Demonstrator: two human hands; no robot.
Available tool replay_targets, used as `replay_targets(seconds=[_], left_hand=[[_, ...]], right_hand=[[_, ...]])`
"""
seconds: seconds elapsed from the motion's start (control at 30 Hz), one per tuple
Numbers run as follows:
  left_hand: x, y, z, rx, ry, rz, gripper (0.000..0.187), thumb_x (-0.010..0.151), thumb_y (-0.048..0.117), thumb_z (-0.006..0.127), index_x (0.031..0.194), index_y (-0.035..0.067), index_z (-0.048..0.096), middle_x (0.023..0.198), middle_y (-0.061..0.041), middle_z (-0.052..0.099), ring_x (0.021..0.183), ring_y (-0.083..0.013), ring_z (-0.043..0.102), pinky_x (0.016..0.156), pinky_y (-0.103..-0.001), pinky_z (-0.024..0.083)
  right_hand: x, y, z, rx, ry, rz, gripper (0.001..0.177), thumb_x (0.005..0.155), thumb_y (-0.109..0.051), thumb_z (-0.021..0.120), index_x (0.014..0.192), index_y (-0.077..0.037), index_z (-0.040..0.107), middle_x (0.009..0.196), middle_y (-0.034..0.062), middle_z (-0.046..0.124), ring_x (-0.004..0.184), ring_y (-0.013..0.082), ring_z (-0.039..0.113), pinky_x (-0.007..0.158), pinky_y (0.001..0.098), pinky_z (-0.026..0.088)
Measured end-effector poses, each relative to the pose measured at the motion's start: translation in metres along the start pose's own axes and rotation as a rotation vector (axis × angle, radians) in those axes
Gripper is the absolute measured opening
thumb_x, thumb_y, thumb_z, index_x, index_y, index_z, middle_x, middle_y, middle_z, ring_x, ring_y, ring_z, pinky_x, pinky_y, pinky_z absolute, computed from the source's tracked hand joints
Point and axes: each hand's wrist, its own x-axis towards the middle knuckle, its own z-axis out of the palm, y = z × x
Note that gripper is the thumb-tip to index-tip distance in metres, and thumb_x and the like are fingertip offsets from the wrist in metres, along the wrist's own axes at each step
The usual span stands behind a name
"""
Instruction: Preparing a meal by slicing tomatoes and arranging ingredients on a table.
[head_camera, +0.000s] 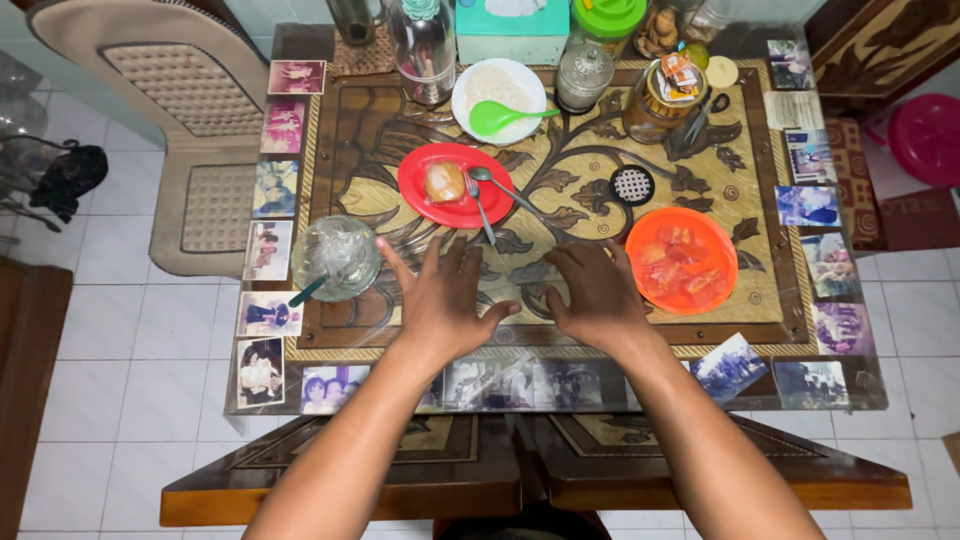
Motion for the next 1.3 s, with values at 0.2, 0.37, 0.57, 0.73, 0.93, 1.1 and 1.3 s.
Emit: replay_targets(seconds=[0.2,0.37,0.57,0.73,0.93,1.1,1.3], left_hand=[[-0.001,0.000,-0.002,-0.065,0.059,0.040,0.095,0.070,0.068,0.072,0.138,0.003,0.058,0.150,-0.015,0.049,0.144,-0.0370,0.032,0.105,-0.086,-0.010],[-0.002,0.006,-0.012,-0.089,0.067,0.037,0.102,0.065,0.073,0.074,0.136,0.002,0.057,0.152,-0.018,0.045,0.147,-0.0373,0.029,0.105,-0.085,-0.007],[-0.003,0.004,-0.011,-0.101,0.100,0.062,0.103,0.065,0.074,0.073,0.138,0.002,0.057,0.154,-0.020,0.041,0.147,-0.0402,0.027,0.105,-0.085,-0.006],[-0.003,0.002,-0.007,-0.078,0.098,0.061,0.101,0.068,0.073,0.072,0.140,0.004,0.056,0.157,-0.020,0.037,0.148,-0.0421,0.024,0.105,-0.086,-0.005],[-0.002,-0.005,0.004,0.039,0.087,0.082,0.096,0.067,0.060,0.078,0.142,0.006,0.054,0.159,-0.021,0.034,0.151,-0.0446,0.018,0.103,-0.087,-0.003],[-0.001,-0.004,0.003,0.019,0.057,0.064,0.097,0.069,0.061,0.078,0.144,0.005,0.051,0.159,-0.021,0.032,0.150,-0.0441,0.016,0.104,-0.087,-0.004],[0.000,-0.004,0.006,0.055,0.046,0.061,0.097,0.071,0.065,0.074,0.145,0.006,0.049,0.159,-0.020,0.032,0.151,-0.0432,0.016,0.104,-0.087,-0.004]], right_hand=[[-0.002,0.003,0.003,-0.002,0.022,-0.012,0.046,0.082,-0.027,0.071,0.124,-0.009,0.066,0.124,0.0083,0.067,0.125,0.0260,0.058,0.114,0.0581,0.028],[-0.002,0.002,0.002,-0.003,0.027,-0.026,0.046,0.081,-0.027,0.071,0.124,-0.009,0.065,0.125,0.0090,0.067,0.125,0.0265,0.058,0.113,0.0571,0.029],[-0.001,0.000,0.000,-0.004,0.023,-0.039,0.049,0.082,-0.026,0.071,0.127,-0.008,0.063,0.124,0.0095,0.067,0.125,0.0271,0.058,0.112,0.0551,0.031],[-0.001,0.001,0.001,-0.012,0.052,-0.059,0.056,0.083,-0.026,0.070,0.134,-0.006,0.058,0.126,0.0110,0.066,0.124,0.0285,0.058,0.110,0.0552,0.032],[-0.003,-0.001,0.001,-0.001,0.014,-0.045,0.070,0.083,-0.026,0.071,0.145,-0.005,0.048,0.127,0.0162,0.064,0.124,0.0325,0.056,0.109,0.0547,0.033],[-0.001,-0.002,-0.002,0.020,0.045,-0.068,0.067,0.084,-0.025,0.072,0.144,-0.005,0.048,0.129,0.0163,0.064,0.126,0.0323,0.056,0.110,0.0554,0.034],[-0.002,0.000,0.001,0.028,0.060,-0.073,0.064,0.084,-0.025,0.072,0.142,-0.006,0.051,0.128,0.0147,0.065,0.127,0.0315,0.056,0.111,0.0547,0.033]])
